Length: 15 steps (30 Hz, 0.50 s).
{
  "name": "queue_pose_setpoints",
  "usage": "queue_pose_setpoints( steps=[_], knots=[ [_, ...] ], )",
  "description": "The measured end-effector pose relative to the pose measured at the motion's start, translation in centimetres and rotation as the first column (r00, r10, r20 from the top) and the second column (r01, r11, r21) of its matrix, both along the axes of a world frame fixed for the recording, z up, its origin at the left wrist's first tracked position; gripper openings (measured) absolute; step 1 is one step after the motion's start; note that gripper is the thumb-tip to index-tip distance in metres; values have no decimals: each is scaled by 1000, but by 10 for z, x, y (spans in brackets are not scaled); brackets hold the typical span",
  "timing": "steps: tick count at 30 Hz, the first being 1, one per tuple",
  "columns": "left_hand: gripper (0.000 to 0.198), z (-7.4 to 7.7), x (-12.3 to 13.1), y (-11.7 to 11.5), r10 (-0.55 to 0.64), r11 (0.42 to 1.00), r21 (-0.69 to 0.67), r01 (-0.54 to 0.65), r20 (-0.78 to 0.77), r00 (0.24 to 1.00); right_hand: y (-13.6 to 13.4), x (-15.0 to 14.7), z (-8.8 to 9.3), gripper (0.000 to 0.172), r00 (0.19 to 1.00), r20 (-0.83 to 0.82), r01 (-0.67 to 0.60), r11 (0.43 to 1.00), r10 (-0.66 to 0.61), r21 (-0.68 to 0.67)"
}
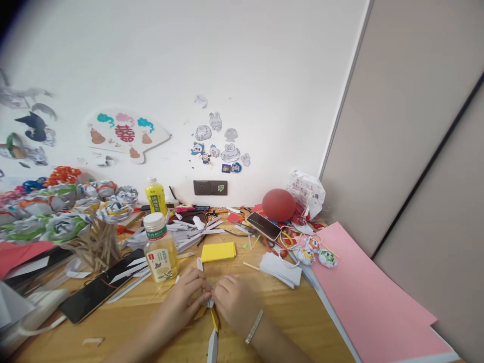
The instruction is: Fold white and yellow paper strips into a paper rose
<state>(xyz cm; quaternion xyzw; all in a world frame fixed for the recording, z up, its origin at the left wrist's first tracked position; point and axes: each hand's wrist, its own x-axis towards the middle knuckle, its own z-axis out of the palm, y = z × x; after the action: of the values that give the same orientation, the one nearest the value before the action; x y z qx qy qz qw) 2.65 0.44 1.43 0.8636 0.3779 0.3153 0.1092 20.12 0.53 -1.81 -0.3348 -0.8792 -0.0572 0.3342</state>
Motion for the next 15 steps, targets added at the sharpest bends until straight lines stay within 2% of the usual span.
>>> queue_pose_setpoints(
  steps=[5,9,12,15],
  knots=[
    [6,-12,-2,8,31,1000,-2,-31,30,999,3,-1,-4,17,993,-118,-41,993,28,-108],
    [10,-5,-2,2,37,999,-3,-37,27,999,2,0,0,5,991,-132,-7,973,-24,-229],
    [14,3,-1,-4,40,999,-20,-40,20,999,1,1,2,9,999,-51,-2,977,-9,-215],
    [13,5,-1,-5,54,997,-47,-53,6,999,1,0,0,13,1000,13,10,985,-7,-170]
  ],
)
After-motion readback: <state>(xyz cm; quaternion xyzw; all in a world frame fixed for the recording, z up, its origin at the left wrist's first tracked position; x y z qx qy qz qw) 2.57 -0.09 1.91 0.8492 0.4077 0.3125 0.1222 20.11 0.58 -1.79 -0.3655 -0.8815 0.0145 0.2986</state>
